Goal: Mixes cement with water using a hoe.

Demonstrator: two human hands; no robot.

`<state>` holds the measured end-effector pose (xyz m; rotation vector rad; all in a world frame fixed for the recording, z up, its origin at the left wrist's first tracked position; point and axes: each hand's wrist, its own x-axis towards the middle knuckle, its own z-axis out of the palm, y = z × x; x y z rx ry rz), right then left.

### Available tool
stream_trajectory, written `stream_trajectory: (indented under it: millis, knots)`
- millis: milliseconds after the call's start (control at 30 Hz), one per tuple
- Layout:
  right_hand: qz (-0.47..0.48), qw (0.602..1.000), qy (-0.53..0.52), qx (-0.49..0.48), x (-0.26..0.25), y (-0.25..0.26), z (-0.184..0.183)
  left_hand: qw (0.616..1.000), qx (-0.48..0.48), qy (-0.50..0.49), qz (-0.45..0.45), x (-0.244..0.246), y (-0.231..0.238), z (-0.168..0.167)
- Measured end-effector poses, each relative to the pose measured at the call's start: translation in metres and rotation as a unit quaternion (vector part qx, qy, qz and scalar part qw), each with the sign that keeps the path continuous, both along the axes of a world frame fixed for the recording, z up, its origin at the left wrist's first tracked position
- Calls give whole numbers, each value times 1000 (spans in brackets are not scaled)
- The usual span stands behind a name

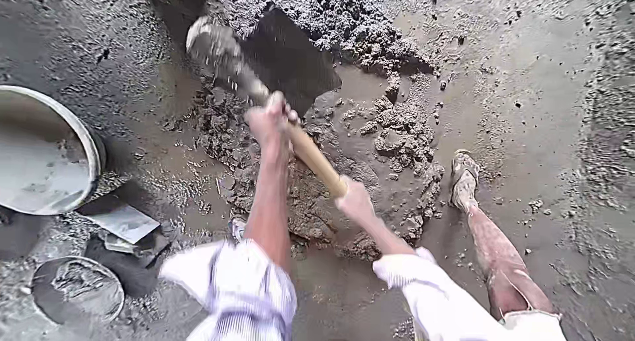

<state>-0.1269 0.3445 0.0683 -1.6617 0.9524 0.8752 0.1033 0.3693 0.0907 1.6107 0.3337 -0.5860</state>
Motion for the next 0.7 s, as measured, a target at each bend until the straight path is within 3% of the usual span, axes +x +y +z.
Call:
stream_trajectory:
  millis: [67, 133, 200, 267, 333, 400, 467, 567, 700]
  knots:
    - [-50, 999, 14, 14, -12, -24, -25, 998, 52, -2, -21, -4, -40, -46]
    - [-118, 991, 51, 26, -59, -17, -25, 980, 170, 20, -105, -53, -57, -87]
    - [-163, 973, 156, 48, -134, 30, 7, 930, 263, 133, -220, -146, -31, -99]
    - [-188, 948, 243, 81, -188, 87, 38, 894, 295, 223, -251, -214, 14, -97]
    - [-200, 935, 274, 106, -215, 137, 73, 888, 284, 278, -233, -254, 69, -81]
    - [-165, 950, 240, 113, -201, 148, 70, 918, 244, 270, -157, -233, 92, -71]
    - [-107, 963, 204, 137, -195, 161, 82, 939, 215, 259, -66, -210, 121, -27]
    - [0, 980, 144, 135, -147, 138, 64, 980, 129, 145, 39, -154, 123, 27]
    - [34, 987, 136, 83, -132, 123, 66, 998, -5, -12, 59, -169, 145, 76]
